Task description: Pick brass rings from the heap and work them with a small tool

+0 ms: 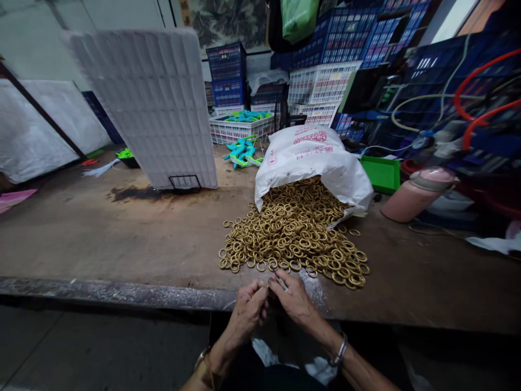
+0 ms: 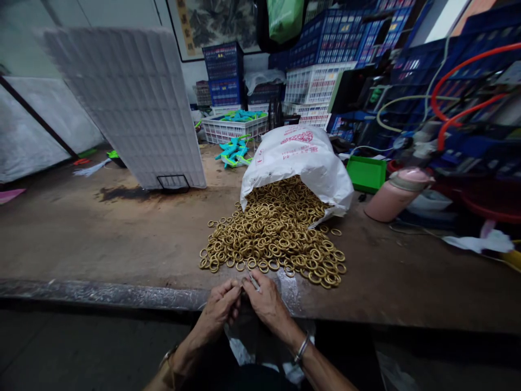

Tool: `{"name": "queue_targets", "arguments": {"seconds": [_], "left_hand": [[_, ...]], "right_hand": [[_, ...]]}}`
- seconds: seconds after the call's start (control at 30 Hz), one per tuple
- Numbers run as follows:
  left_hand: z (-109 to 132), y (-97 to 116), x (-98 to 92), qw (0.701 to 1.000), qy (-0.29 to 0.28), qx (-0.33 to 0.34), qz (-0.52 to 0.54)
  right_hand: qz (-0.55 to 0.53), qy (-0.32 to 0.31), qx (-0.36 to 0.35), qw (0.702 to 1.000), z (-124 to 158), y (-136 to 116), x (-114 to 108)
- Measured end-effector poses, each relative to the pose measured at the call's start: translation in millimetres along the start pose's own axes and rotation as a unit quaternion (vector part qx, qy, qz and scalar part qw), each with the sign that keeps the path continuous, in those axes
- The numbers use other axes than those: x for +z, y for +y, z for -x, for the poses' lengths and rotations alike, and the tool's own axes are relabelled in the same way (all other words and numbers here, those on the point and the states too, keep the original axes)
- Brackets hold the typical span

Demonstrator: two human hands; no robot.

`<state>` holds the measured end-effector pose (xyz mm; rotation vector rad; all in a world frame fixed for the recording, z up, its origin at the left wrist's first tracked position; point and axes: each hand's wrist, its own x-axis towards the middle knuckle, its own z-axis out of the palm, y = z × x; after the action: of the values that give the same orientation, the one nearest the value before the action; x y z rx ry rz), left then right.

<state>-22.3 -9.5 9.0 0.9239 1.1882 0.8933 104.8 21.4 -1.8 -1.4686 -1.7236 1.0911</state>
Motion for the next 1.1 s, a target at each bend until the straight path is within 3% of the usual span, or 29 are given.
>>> {"name": "queue_targets", "arguments": {"seconds": [0.3,0.6,0.73,0.83,1.1], "left_hand": [[-1,-5,-4.8,0.999,-0.025,0.005,0.040],[2,-3,-4.1,0.997,-0.016,-0.002,0.074],[5,2,-0.8,0.995,0.005,-0.020,0.096],[6,4,0.2,0.995,0.016,-0.025,0.098],[8,3,-1.2,0.998,0.016,0.019,0.058]], "right_hand": [[-0.036,-0.003,0.014,0.999,-1,-6,0],[-0.068,-0.005,0.029,0.997,-2,-3,2],[0.038,0.014,-0.022,0.999,-1,6,0],[0.123,-0.022,-0.085,0.989,5,6,-2],[0.184,-0.096,-0.099,0.973,12,1,-2]]}}
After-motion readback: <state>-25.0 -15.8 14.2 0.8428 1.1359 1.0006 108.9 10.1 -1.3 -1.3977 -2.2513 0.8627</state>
